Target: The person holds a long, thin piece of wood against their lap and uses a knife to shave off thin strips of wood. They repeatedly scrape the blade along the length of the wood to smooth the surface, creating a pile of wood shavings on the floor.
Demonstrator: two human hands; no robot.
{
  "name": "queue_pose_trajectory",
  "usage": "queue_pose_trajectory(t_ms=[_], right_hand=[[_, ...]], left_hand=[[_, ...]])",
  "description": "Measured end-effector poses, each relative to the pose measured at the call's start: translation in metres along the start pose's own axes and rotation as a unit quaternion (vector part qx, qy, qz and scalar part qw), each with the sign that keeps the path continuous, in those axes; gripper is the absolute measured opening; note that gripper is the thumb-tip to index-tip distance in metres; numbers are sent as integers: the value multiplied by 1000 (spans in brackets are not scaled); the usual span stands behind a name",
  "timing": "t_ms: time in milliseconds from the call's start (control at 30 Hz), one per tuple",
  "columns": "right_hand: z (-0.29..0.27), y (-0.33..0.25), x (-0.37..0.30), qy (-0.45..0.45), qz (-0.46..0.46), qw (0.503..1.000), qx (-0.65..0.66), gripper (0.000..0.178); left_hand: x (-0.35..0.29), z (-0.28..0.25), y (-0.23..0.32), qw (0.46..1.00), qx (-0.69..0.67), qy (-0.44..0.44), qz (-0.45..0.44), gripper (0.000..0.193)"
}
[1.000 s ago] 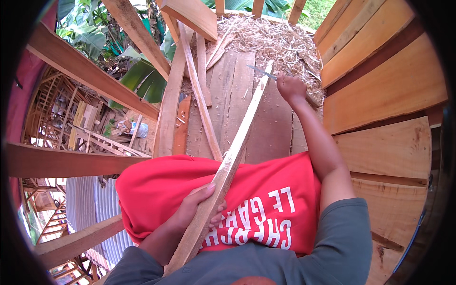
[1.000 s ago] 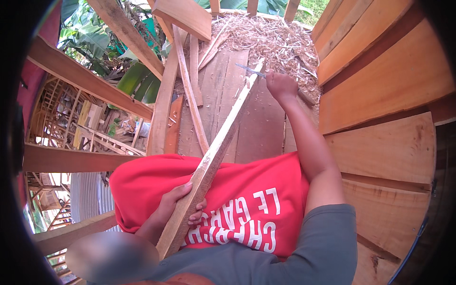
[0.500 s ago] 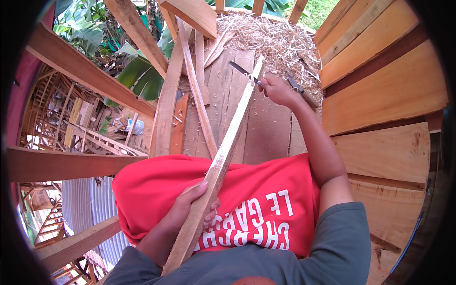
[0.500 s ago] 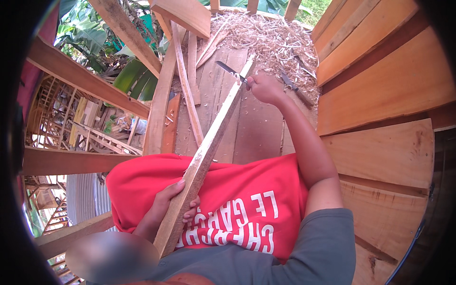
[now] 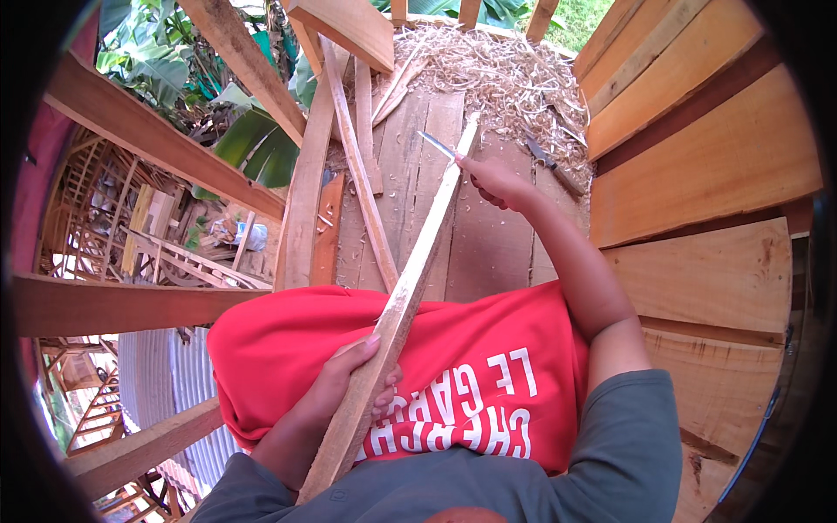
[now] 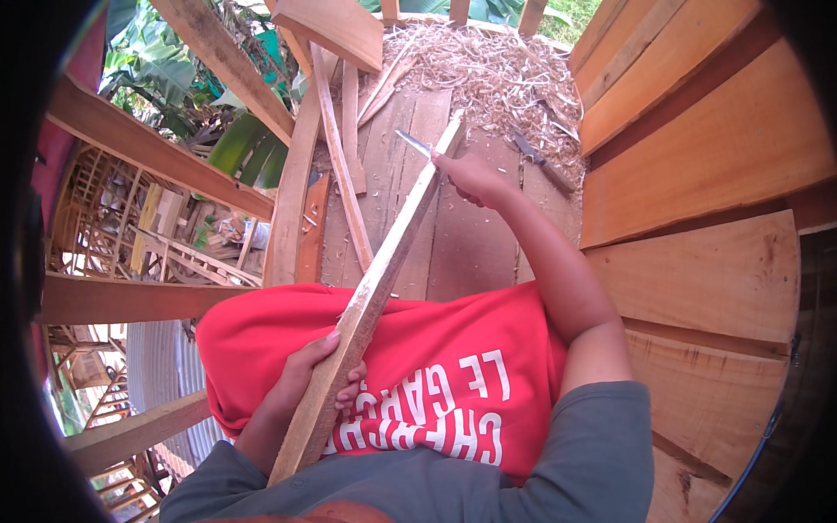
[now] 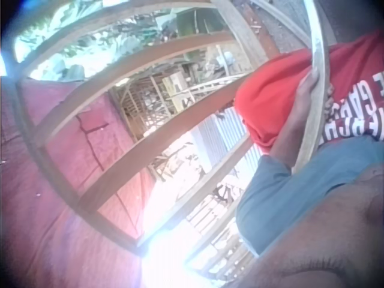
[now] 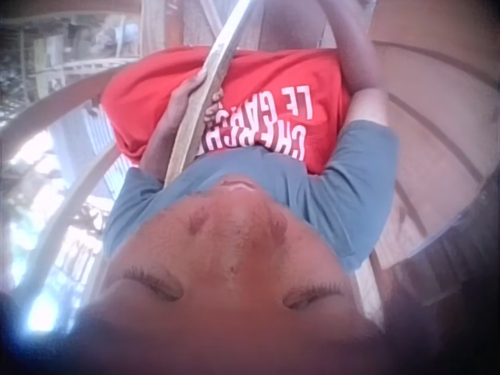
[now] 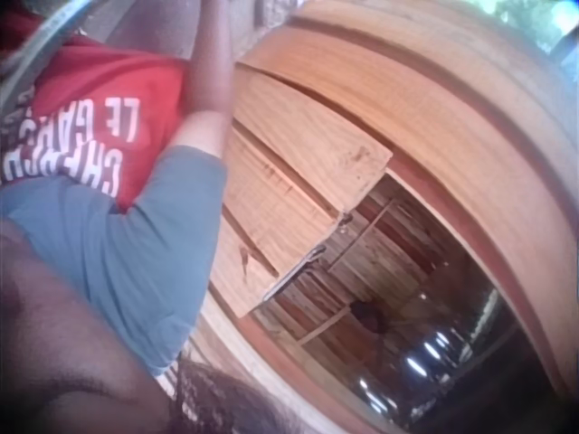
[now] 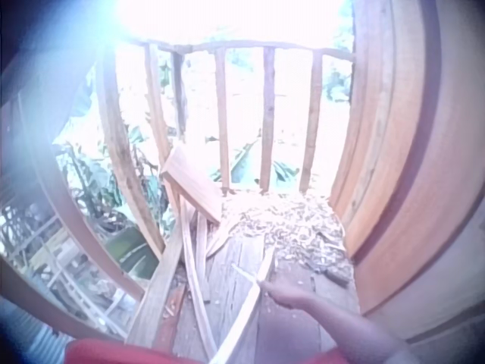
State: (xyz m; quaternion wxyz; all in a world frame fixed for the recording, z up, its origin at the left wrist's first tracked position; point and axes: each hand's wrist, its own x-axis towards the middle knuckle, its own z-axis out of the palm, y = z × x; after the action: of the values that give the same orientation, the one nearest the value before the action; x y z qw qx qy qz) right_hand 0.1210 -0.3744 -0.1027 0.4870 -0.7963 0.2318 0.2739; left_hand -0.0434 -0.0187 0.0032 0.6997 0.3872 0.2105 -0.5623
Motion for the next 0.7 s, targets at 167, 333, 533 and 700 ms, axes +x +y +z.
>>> queue_pose_trajectory(t_ms=[167,333,533,700], right_hand=[[-20,7,7,-175,92,947,254,61],[-2,5,1,169,-62,984,-16,63],[-3,6,-2,188,-199,935,-226,71],[-15,10,2,342,-118,898,-252,59]], left_hand=[[2,2,0,1000,2,2,4,42],[0,3,-1,1000,-4,-7,12,41],[-2,3,0,1000,-5,-5,10,40],[-1,2,-1,1000,4,-5,13,40]])
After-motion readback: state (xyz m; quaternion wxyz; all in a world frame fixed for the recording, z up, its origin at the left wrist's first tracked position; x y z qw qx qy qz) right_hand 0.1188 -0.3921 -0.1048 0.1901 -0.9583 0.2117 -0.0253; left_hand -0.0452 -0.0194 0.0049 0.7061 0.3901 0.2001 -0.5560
